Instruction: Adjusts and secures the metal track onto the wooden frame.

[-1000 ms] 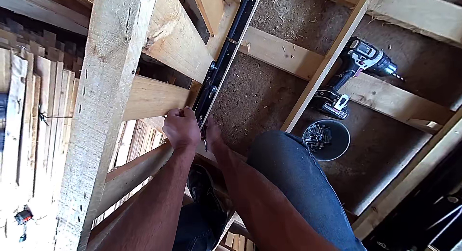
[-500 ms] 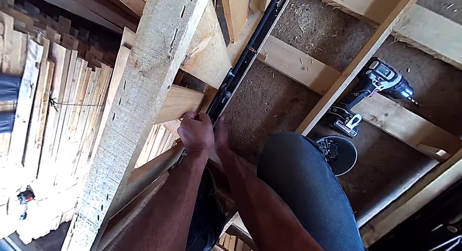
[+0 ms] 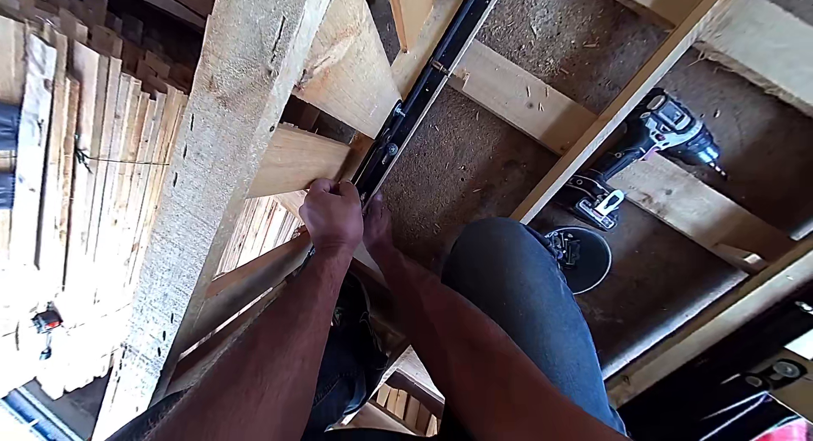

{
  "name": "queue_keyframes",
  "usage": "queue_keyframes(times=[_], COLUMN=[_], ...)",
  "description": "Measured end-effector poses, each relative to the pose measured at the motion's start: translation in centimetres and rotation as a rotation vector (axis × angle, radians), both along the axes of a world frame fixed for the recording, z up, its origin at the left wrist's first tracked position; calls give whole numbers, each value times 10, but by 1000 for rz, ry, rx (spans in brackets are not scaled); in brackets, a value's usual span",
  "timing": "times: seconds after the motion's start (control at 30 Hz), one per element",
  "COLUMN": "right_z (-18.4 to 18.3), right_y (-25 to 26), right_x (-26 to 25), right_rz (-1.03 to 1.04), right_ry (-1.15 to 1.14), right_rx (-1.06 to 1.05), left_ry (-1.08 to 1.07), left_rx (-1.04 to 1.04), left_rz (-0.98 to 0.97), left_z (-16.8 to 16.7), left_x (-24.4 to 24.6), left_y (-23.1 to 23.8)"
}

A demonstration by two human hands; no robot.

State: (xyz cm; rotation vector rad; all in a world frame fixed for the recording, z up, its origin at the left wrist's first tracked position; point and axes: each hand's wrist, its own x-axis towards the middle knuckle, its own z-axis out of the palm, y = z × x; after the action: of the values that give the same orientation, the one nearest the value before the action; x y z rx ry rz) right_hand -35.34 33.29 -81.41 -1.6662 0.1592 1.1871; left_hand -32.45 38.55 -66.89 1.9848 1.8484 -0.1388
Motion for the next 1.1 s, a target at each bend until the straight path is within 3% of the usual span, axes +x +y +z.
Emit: queue_keyframes(times=[0.1,0.17,0.3,0.43,0.53,0.63,0.93,1.1], right_z=[-2,-7,-10,-12,-5,7,17,16], right_y=[6,6,8,-3,-1,3,7,4], right_x=[3,6,8,5,4,-1,15,23], right_rz=[-241,-226,-225,-182,-384,-528,-270,-214], right_ry=[420,570,579,433,510,588,439,456], right_rx=[-44,-60,33,155,238,189,1,67], left_ry=[4,1,-3,-4,11,12,14,17], left_rx=[12,18,29,8,-15,-24,-57,-71], left_rz=[-12,-14,-20,-16,-8,-6,32,45], left_z=[0,-1,-2,0,2,2,4,3], left_x=[1,0,0,0,0,-1,4,3], left_y=[0,-1,0,0,1,2,3,5])
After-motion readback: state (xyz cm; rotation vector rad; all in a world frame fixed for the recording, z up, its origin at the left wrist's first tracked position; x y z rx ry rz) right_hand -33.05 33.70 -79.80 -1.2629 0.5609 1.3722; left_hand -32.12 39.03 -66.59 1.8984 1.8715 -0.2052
